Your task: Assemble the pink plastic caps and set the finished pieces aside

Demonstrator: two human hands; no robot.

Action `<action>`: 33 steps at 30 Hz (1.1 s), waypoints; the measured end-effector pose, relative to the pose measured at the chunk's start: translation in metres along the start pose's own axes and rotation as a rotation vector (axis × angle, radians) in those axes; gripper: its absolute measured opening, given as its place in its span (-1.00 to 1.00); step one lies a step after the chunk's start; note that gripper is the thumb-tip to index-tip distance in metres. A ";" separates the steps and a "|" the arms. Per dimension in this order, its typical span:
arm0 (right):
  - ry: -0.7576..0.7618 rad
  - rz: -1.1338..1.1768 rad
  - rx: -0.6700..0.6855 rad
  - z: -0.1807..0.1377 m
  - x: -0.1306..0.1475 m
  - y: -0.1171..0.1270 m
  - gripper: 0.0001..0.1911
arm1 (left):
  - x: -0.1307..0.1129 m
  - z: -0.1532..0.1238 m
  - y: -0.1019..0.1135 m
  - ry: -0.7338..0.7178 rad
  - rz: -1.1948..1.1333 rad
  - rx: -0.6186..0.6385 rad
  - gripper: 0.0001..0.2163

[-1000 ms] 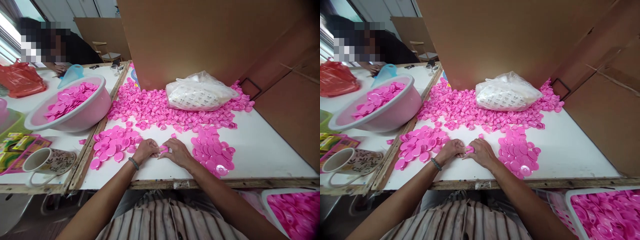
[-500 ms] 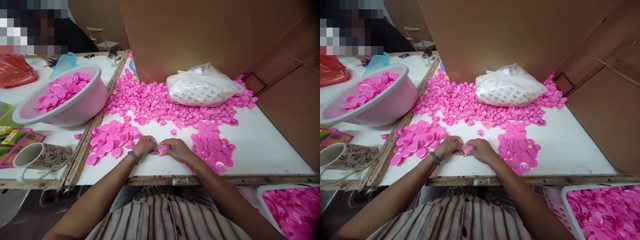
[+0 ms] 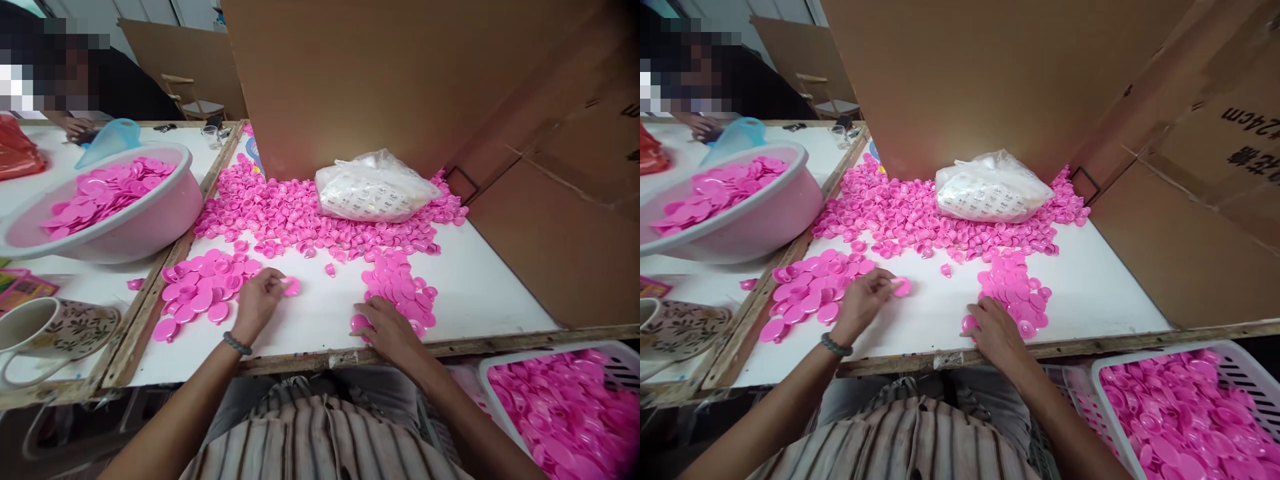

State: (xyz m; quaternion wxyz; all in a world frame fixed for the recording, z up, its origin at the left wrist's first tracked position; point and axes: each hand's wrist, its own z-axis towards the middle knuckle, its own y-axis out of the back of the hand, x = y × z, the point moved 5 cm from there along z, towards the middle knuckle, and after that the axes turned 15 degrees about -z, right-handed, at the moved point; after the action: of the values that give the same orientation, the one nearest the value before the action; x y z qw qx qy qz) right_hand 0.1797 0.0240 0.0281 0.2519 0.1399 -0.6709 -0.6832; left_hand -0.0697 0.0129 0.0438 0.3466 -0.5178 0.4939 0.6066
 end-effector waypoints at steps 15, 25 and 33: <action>-0.177 0.150 -0.191 0.080 0.010 0.005 -0.78 | -0.018 -0.008 0.023 -0.534 0.583 -0.122 -0.85; -0.081 0.251 -0.301 0.098 0.010 -0.025 -0.73 | 0.012 -0.008 -0.085 -0.325 0.414 0.434 -0.75; 0.089 0.189 -0.297 0.094 0.017 -0.016 -0.82 | 0.003 0.006 -0.057 -0.432 0.382 0.268 -0.98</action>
State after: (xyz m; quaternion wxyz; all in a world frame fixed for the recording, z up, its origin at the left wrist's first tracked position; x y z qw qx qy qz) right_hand 0.1132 0.0943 0.0207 0.3624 0.0675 -0.5610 -0.7413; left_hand -0.0187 0.0340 0.0273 0.3883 -0.2244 0.5727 0.6862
